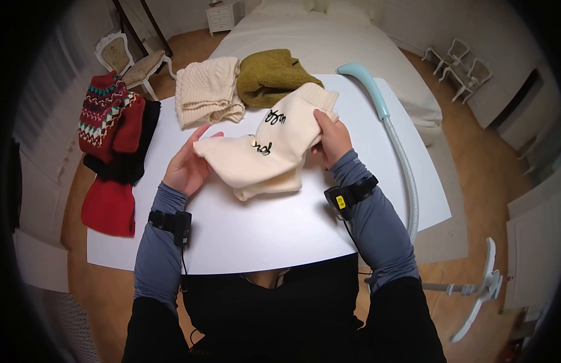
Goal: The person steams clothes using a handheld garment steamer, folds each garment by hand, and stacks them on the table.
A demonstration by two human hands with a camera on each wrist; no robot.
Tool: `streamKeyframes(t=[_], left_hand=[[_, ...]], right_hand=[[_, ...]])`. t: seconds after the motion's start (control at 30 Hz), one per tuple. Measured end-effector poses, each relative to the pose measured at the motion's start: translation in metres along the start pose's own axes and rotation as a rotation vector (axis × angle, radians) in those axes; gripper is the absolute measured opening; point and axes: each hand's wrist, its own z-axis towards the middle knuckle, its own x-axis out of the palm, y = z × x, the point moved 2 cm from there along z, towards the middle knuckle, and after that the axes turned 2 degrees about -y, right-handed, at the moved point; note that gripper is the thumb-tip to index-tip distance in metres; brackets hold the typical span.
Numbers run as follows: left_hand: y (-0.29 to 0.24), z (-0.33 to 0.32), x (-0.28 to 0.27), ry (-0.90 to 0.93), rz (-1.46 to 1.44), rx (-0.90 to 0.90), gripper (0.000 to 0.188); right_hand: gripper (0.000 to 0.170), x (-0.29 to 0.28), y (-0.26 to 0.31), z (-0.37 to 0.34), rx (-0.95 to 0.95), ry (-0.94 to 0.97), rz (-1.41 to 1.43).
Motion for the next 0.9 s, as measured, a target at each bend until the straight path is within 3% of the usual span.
streamKeyframes(t=[0.03,0.1,0.13,0.23,0.3,0.33,0.37,0.4,0.43,0.5,0.63,0.7,0.73,0.87,0.9], left_hand=[[-0.002,0.001,0.003,0.001,-0.005,-0.001,0.062],[-0.009,0.002,0.010,-0.118,0.289,0.029,0.056],[-0.009,0.002,0.005,-0.201,0.305,-0.006,0.052],[-0.007,0.005,-0.017,-0.215,0.485,0.031,0.059],[-0.011,0.008,-0.025,-0.190,0.539,0.065,0.063],[-0.013,0.008,-0.024,-0.159,0.598,0.096,0.068],[-0.014,0.005,-0.024,-0.162,0.597,0.099,0.068],[-0.014,0.004,-0.021,-0.063,0.564,0.065,0.072],[-0.014,0.002,-0.018,0.038,0.531,0.031,0.076],[-0.012,0.000,-0.015,0.054,0.642,0.016,0.076],[-0.011,-0.002,-0.004,0.050,1.002,0.037,0.072],[-0.010,0.000,-0.007,0.049,1.072,0.065,0.063],[-0.009,0.001,-0.010,0.041,1.141,0.088,0.055],[-0.009,0.002,-0.012,0.031,1.198,0.128,0.039],[-0.009,0.001,-0.011,0.021,1.217,0.162,0.035]], right_hand=[[0.041,-0.002,0.002,0.001,0.001,-0.002,-0.005],[0.043,-0.009,0.007,0.003,0.077,-0.179,-0.313],[0.043,-0.010,0.009,0.002,0.079,-0.179,-0.318],[0.047,-0.013,0.012,0.001,0.005,-0.206,-0.574],[0.048,-0.019,0.004,0.005,-0.301,-0.460,-0.693],[0.048,-0.019,0.003,0.005,-0.302,-0.455,-0.695],[0.048,-0.019,0.006,0.004,-0.473,-0.514,-0.785],[0.049,-0.020,0.010,0.004,-0.646,-0.573,-0.872],[0.049,-0.026,0.010,0.007,-0.650,-0.574,-0.873],[0.054,-0.035,0.009,0.017,-0.705,-0.294,-0.926],[0.063,-0.036,-0.003,0.018,-0.665,-0.154,-1.028],[0.067,-0.035,-0.010,0.019,-0.432,0.030,-0.912],[0.066,-0.035,-0.008,0.019,-0.326,0.047,-0.930],[0.063,-0.031,0.002,0.013,-0.357,0.137,-0.972],[0.059,-0.030,0.007,0.008,-0.284,0.132,-0.989]])
